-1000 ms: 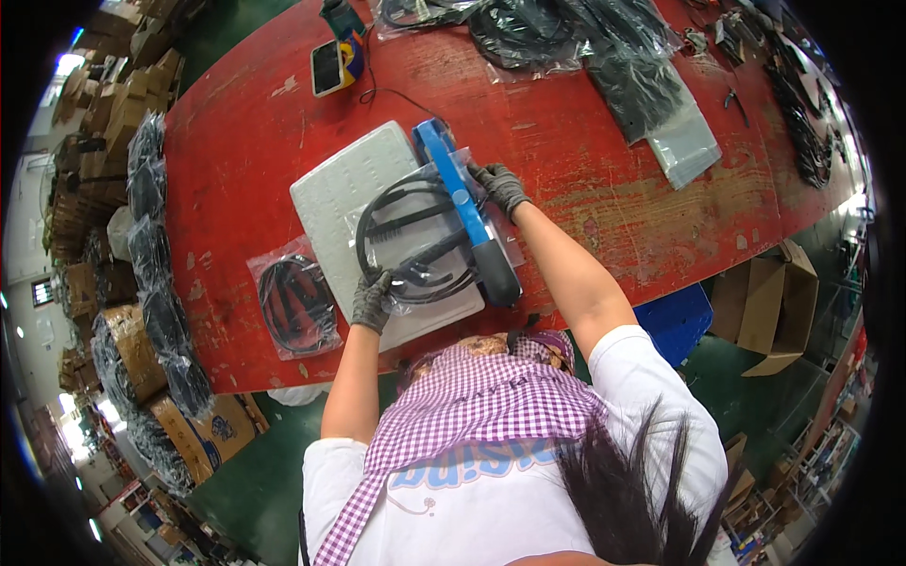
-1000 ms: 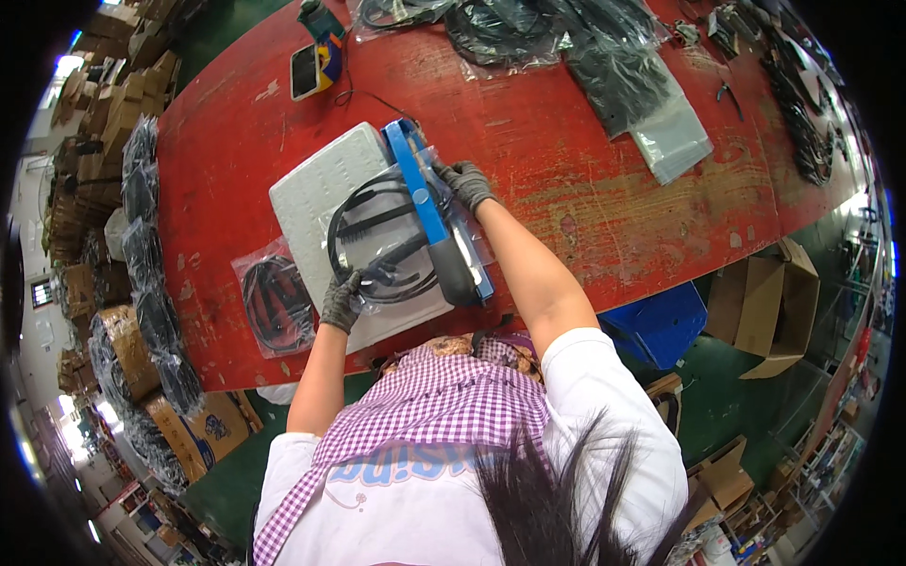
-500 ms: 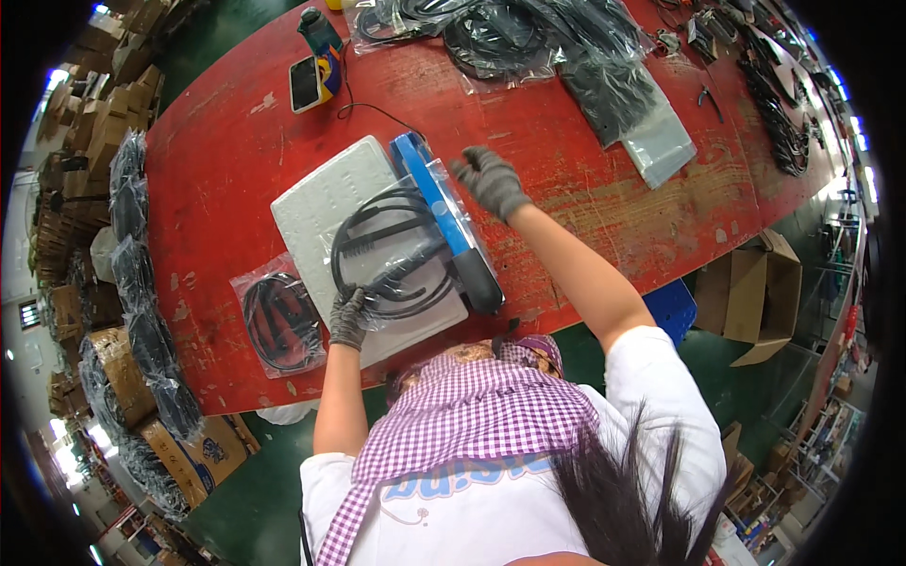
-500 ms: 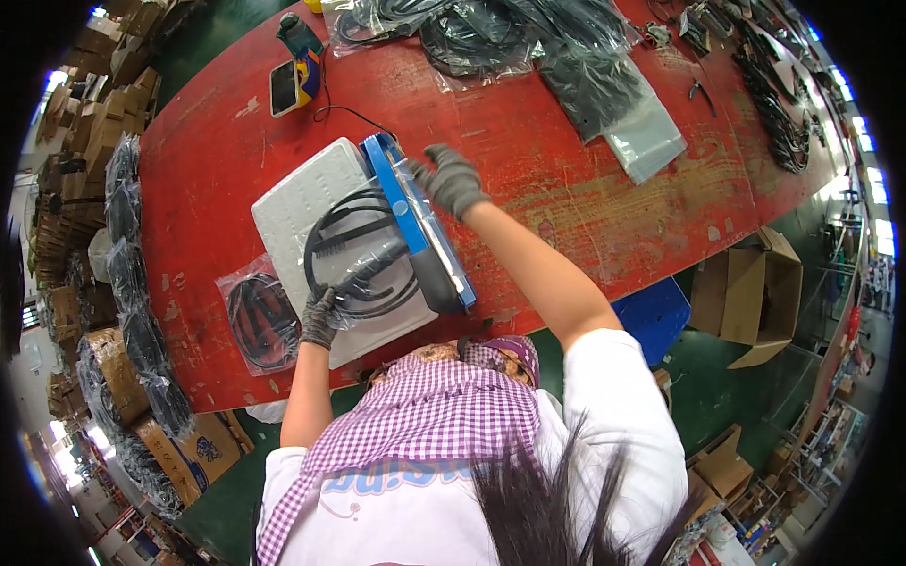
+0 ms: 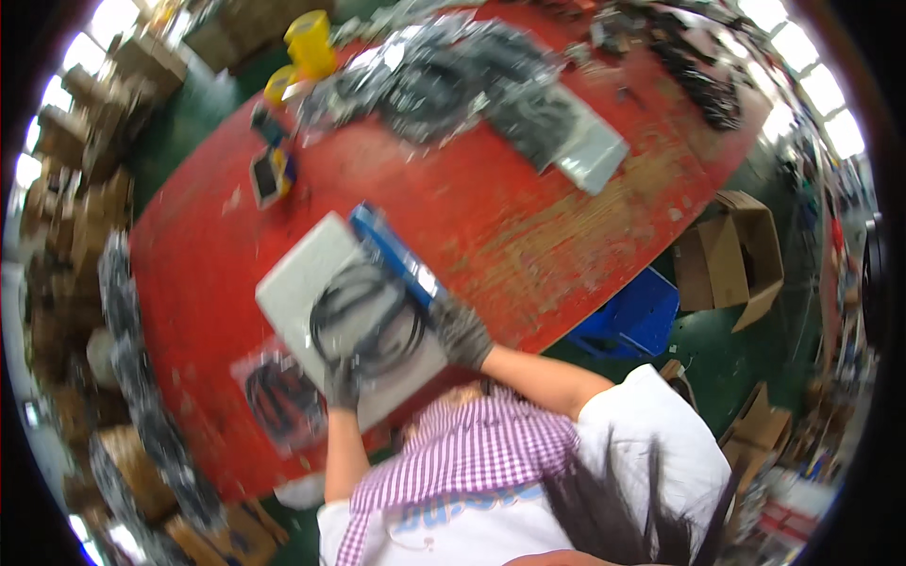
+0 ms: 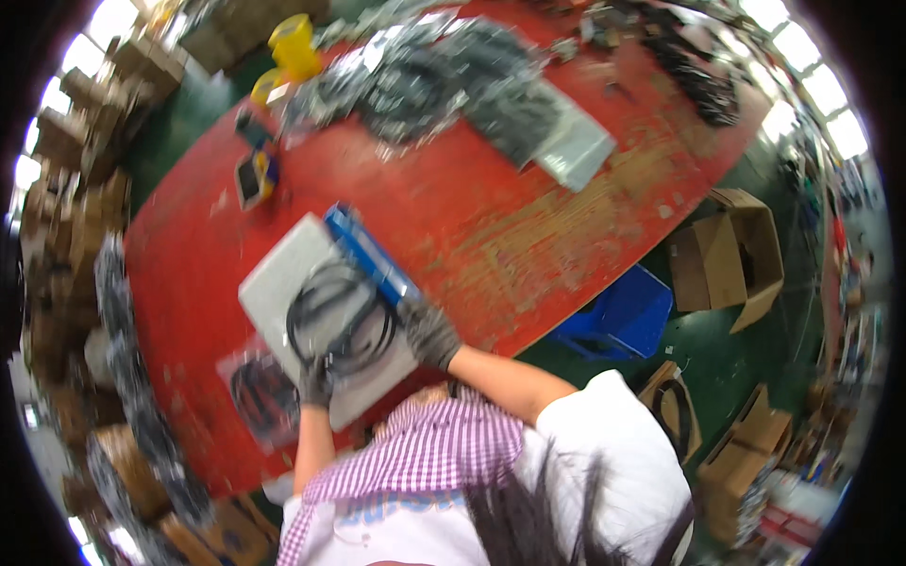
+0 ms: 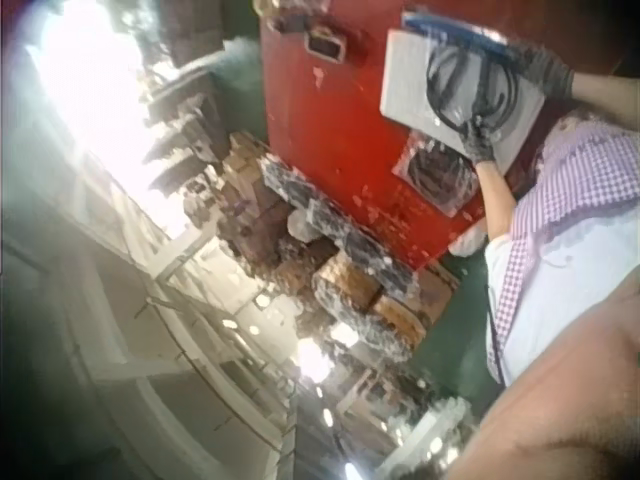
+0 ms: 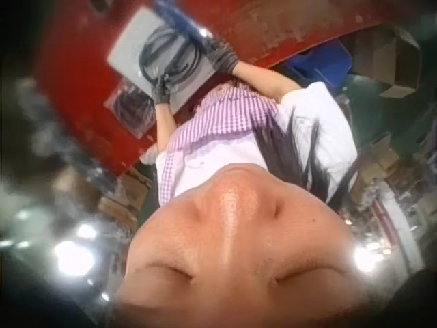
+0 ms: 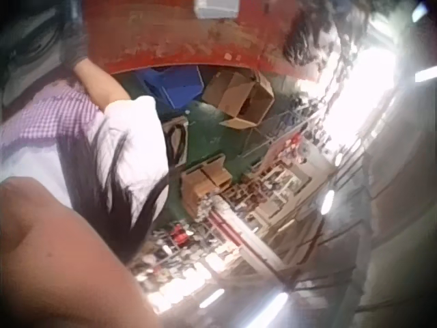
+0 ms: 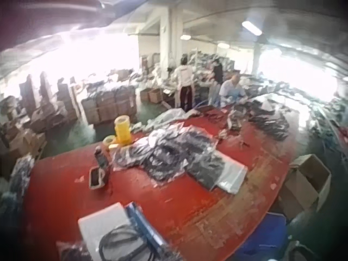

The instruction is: The person places coiled black cables onto a white foam pad and uses a blue handheld heat sealer to seal them inside clear plastic bags. The person repeatedly picks up cables, positions them, seals the bags, and places the finished packages on the table.

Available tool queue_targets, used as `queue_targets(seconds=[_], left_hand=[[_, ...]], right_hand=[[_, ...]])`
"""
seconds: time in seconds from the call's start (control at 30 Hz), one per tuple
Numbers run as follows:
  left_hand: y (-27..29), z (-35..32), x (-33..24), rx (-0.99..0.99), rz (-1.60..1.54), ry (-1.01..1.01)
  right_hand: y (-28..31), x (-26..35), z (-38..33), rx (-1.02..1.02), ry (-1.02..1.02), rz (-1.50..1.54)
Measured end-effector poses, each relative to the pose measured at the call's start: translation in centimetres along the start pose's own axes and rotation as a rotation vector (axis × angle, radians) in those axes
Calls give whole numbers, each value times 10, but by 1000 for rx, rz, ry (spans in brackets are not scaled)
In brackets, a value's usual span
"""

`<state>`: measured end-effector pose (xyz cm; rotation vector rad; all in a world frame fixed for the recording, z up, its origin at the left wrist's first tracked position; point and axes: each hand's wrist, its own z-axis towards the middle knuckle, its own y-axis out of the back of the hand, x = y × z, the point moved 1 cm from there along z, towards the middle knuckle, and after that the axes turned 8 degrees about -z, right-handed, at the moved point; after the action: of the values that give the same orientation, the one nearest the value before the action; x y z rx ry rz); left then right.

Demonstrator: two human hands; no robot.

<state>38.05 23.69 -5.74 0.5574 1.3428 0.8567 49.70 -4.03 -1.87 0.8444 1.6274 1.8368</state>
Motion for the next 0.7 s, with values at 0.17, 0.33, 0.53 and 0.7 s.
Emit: queue_targets(seconds=[0.17, 0.33, 0.53, 0.7], left_hand=[[-38, 6, 32, 101, -921, 410], [-33, 3, 28, -123, -1605, 935], [-33, 4, 56, -186, -1267, 1033], [6, 20, 4, -339, -948, 837]], right_hand=[[-10, -11, -5, -130, 16, 74], [-18, -9, -3, -335, 27, 116], [-27, -9, -4, -323, 48, 116], [-36, -9, -3, -358, 44, 141]])
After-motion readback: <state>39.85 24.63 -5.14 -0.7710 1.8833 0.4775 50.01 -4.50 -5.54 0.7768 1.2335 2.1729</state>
